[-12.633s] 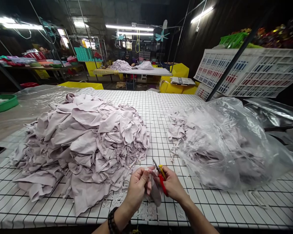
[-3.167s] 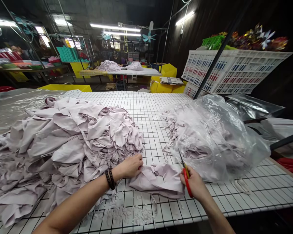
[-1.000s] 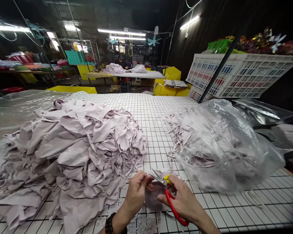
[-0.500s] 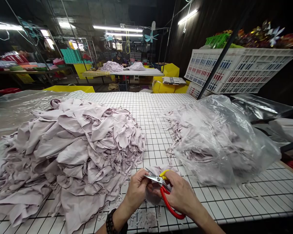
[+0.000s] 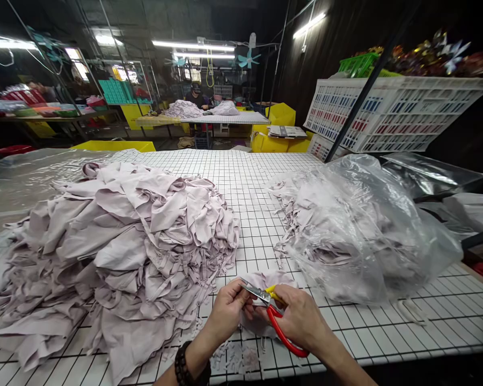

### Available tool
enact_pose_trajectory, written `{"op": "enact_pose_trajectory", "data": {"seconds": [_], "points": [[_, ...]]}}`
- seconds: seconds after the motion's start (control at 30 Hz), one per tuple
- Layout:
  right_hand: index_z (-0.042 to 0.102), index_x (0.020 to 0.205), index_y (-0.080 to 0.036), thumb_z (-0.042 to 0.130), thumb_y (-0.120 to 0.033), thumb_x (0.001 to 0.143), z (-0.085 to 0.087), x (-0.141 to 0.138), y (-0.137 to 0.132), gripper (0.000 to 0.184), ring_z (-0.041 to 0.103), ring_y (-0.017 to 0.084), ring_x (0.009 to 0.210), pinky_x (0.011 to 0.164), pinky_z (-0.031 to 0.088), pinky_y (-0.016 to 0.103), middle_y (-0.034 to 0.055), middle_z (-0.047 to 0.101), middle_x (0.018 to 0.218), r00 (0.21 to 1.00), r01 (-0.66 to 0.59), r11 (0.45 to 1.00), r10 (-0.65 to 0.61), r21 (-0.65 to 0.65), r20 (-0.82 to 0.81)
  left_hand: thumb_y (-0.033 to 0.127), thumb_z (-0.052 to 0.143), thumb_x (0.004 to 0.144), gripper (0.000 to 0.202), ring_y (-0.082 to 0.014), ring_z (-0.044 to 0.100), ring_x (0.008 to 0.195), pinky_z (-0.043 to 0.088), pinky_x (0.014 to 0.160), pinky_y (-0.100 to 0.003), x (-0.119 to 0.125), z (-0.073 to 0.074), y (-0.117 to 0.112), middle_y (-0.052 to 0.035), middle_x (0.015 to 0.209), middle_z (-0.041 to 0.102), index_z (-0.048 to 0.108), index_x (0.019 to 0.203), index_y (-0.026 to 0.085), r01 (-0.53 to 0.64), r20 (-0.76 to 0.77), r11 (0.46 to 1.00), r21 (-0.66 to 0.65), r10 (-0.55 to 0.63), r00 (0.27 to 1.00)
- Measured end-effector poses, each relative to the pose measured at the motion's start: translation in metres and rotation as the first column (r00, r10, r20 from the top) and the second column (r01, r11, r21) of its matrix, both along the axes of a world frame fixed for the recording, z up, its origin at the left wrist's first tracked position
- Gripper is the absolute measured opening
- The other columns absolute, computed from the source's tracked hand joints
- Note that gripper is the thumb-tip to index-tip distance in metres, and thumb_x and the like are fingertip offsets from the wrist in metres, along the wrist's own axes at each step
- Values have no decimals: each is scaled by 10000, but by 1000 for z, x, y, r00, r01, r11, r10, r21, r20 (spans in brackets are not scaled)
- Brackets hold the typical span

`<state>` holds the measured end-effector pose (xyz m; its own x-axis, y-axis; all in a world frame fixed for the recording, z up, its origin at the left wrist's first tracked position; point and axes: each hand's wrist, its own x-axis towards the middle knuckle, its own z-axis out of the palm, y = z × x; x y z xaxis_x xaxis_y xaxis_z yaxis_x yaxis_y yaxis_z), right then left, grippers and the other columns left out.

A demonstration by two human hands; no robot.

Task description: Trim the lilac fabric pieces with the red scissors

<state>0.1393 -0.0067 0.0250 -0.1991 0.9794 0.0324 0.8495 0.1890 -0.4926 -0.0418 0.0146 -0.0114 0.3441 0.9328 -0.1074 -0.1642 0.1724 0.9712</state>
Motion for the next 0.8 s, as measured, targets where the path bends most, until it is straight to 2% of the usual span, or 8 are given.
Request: {"op": "enact_pose_trajectory", "data": {"seconds": [0.3, 0.4, 0.5, 0.57, 0.6, 0.67, 0.73, 0.8], "points": [[429, 564, -202, 566, -485, 777, -13, 4, 1, 380, 382, 110, 503, 512, 246, 247, -24, 495, 544, 999, -38, 999, 39, 21, -36, 527, 574, 792, 396, -100, 504, 442, 422, 434, -223, 2, 2, 0, 14, 585, 518, 574, 734, 135, 16, 16, 996, -85, -14, 1000], [417, 552, -204, 593, -453, 760, -15, 13, 4, 368, 382, 110, 502, 494, 260, 233, -41, 449, 523, 984, -1, 997, -13, -80, -176, 491, 486, 856, 382, -142, 571, 578, 481, 570, -271, 1, 6, 2, -31, 678, 559, 619, 773, 143, 31, -159, 997, 72, -19, 987], [452, 613, -210, 603, -412, 753, -17, 32, 7, 288, 406, 116, 529, 493, 301, 219, -53, 449, 559, 936, 96, 978, -152, -187, -316, 461, 600, 784, 354, -268, 536, 1069, 425, 924, -381, 6, 3, 2, -126, 1150, 550, 650, 996, 182, 115, -521, 940, 320, 73, 851], [443, 627, -213, 609, -408, 745, -19, 47, 8, 282, 421, 123, 547, 504, 324, 219, -57, 444, 566, 913, 186, 957, -251, -221, -321, 465, 726, 646, 624, -341, 406, 1223, 339, 1010, -451, 15, -8, 2, -145, 1350, 416, 564, 1188, 202, 217, -723, 912, 347, 113, 681], [425, 618, -214, 611, -413, 740, -21, 55, 7, 299, 423, 125, 550, 508, 330, 221, -59, 434, 559, 906, 234, 945, -297, -229, -302, 449, 744, 618, 708, -356, 408, 1215, 340, 997, -472, 21, -14, 3, -152, 1355, 413, 519, 1241, 202, 260, -788, 908, 328, 112, 605], [396, 603, -218, 609, -419, 734, -26, 67, 4, 321, 419, 129, 551, 515, 340, 226, -62, 416, 547, 891, 316, 919, -373, -234, -260, 367, 694, 677, 580, -338, 505, 1100, 394, 919, -465, 30, -26, 8, -146, 1207, 543, 539, 1206, 189, 325, -844, 905, 274, 64, 533], [406, 615, -221, 594, -411, 738, -32, 76, 0, 294, 423, 133, 552, 524, 352, 232, -61, 426, 548, 872, 371, 898, -424, -236, -244, 280, 609, 742, 307, -292, 592, 921, 457, 791, -407, 31, -29, 17, -113, 976, 638, 625, 1031, 177, 362, -839, 902, 236, 1, 543], [441, 635, -222, 581, -403, 735, -37, 82, -2, 249, 440, 139, 549, 525, 364, 239, -56, 460, 551, 844, 424, 877, -473, -226, -253, 275, 582, 760, 182, -247, 622, 741, 479, 625, -334, 20, -15, 32, -102, 854, 660, 653, 888, 167, 327, -770, 927, 185, -70, 634]]}}
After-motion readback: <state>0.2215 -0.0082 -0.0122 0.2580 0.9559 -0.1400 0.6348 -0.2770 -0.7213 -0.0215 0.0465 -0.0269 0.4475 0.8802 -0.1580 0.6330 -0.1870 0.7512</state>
